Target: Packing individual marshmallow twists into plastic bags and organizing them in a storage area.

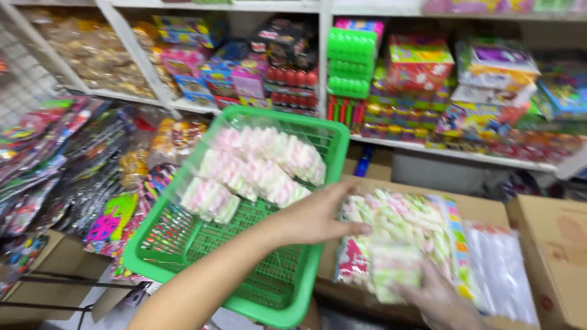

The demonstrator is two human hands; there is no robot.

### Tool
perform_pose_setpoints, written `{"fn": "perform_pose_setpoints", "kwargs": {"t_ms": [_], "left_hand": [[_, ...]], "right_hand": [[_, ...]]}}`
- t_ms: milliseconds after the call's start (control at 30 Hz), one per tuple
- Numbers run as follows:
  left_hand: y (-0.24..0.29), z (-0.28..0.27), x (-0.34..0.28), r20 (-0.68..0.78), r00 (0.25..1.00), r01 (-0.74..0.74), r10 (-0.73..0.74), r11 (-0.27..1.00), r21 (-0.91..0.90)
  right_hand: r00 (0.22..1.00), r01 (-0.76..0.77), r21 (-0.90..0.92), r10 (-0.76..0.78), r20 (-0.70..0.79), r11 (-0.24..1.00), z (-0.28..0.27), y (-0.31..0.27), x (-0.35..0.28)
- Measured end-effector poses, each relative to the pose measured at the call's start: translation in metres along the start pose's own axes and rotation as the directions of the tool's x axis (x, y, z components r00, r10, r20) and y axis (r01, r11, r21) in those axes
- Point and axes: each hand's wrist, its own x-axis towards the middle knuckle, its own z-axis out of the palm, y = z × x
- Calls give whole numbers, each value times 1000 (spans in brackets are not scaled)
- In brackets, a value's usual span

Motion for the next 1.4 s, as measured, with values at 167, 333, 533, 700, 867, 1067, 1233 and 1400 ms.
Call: {"fn": "perform_pose_setpoints", "kwargs": {"t_ms": [167,333,533,700,867,1067,1233,1400], "left_hand": [[12,41,34,163,972,177,-171,984,-23],[-5,23,34,13,1000,-16,15,997,76],[-18,-80,-28,-279,952,240,-129,879,411],[-110,-102,-48,-351,802,594,-483,707,384],[-197,-100,-50,-410,634,771,-656,579,266],[-193,-95,-49,-476,622,771,-622,594,230],[-185,-90,-51,-484,580,806,-655,546,227],[-167,-91,-61,-484,558,819,-674,540,193]], "right_hand": [[984,-176,443,171,51,879,35,-59,-8],[985,-138,505,169,-17,852,30,-51,-8],[971,211,456,-131,-202,864,-11,8,-11],[959,116,459,22,-283,881,-12,43,-31],[985,99,436,-25,-172,894,-11,112,-39],[970,0,392,96,-225,920,-4,101,-51],[975,37,418,59,-216,908,-5,94,-53],[981,21,482,74,-178,876,-17,114,-49]]}}
